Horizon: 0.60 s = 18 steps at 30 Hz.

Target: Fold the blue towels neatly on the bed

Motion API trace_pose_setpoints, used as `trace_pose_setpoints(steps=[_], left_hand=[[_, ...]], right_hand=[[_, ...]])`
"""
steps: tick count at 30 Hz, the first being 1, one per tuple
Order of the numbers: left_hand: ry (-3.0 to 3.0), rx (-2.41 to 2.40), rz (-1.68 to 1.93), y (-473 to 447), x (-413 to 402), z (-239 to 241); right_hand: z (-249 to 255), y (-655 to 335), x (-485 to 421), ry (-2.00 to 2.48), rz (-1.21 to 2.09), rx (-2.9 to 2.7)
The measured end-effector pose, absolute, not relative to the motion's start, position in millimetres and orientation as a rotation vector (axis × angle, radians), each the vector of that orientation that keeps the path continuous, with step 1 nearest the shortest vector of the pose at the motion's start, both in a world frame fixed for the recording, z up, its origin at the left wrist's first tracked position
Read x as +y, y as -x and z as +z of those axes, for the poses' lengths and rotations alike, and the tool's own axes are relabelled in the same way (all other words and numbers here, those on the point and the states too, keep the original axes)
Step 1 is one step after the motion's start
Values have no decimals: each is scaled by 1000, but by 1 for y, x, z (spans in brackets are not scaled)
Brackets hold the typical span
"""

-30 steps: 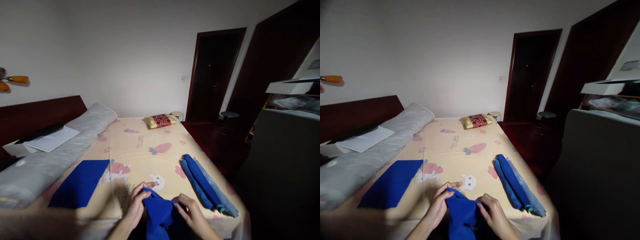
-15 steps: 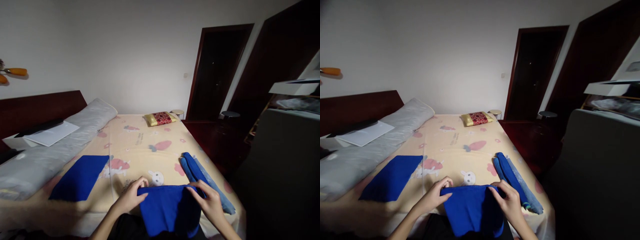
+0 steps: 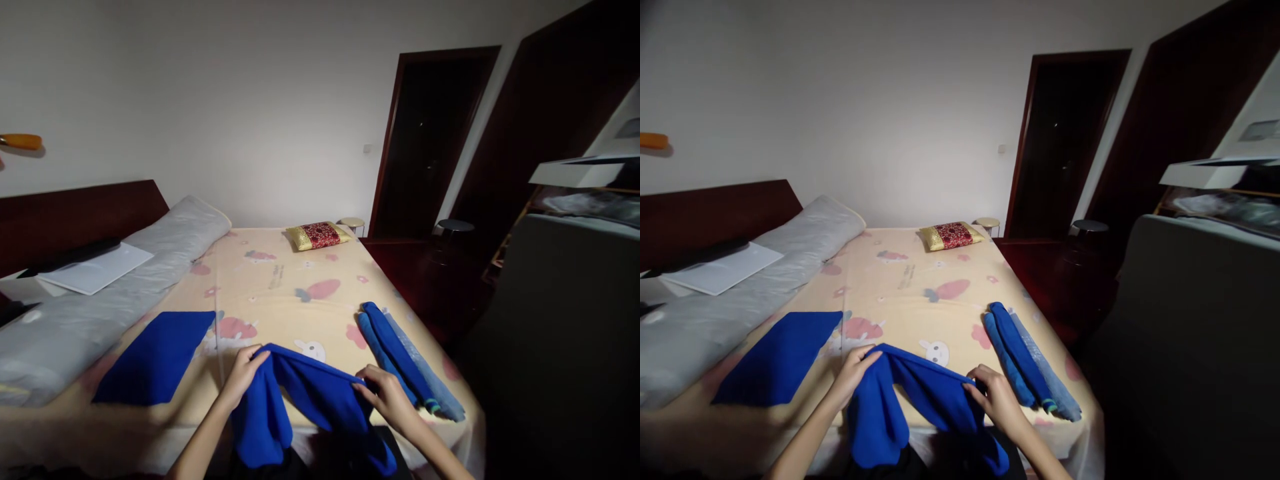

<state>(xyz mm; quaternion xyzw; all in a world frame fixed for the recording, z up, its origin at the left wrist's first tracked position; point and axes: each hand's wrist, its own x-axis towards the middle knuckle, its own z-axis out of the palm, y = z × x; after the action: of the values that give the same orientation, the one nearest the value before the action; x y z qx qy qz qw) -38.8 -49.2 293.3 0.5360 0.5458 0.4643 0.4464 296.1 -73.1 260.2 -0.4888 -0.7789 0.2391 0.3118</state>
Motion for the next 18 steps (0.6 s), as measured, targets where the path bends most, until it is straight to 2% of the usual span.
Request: trace_pose_setpoints(steps=[4, 8, 13, 18], left_hand=[[-1181, 1410, 1314, 45, -44, 293], [-1393, 1512, 1354, 62, -38, 304], [-1809, 1575, 1011, 97, -36, 315], [-1939, 1632, 622, 144, -50, 302]], right_hand=[[250, -301, -65, 1373, 566, -2121], [263, -310, -58, 1324, 300, -1904], [290, -335, -54, 1381, 188, -1614], [314, -358, -61, 1307, 165, -1662]])
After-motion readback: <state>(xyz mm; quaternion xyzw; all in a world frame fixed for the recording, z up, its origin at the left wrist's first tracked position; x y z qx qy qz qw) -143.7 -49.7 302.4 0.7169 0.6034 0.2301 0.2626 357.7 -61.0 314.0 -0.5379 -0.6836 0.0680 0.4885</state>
